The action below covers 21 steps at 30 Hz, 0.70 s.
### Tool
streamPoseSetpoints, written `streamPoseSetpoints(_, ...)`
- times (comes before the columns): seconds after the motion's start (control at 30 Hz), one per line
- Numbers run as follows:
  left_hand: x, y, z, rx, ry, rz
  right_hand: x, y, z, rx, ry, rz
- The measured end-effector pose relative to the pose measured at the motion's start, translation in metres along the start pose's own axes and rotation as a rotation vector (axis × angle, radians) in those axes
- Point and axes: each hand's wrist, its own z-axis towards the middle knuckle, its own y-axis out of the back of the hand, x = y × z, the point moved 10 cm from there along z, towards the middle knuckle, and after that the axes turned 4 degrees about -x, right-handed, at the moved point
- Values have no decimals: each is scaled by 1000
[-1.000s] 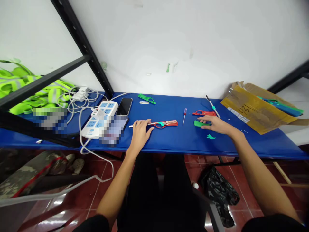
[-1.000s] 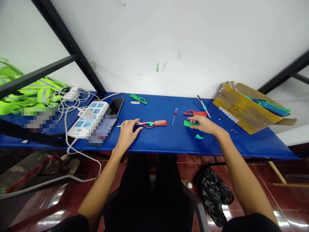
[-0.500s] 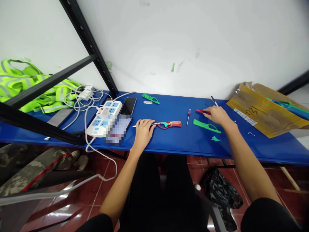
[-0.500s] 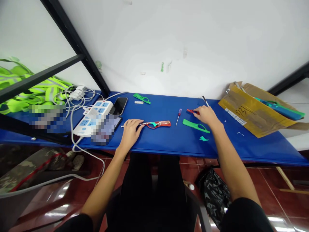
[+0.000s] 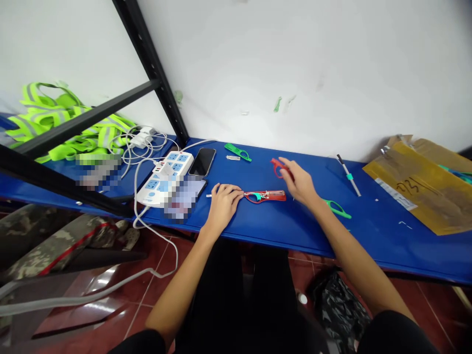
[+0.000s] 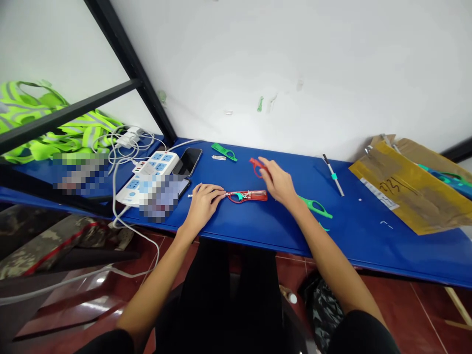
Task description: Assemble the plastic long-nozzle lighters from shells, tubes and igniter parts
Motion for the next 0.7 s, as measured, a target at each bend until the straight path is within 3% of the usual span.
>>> streamPoseSetpoints(0.1, 2, -1, 1, 18, 30, -15, 10, -18, -9, 67, 41, 59)
streamPoseSetpoints(0.3, 5, -1, 2, 25, 41, -40, 28, -5, -23, 42, 140, 93)
streamPoseSetpoints(0.47, 4, 1, 1, 3, 32, -44, 61, -27, -36, 165, 301, 81)
streamPoseSetpoints(0.7, 4, 1, 1, -1, 28, -46, 58, -47, -42, 235, 289, 322)
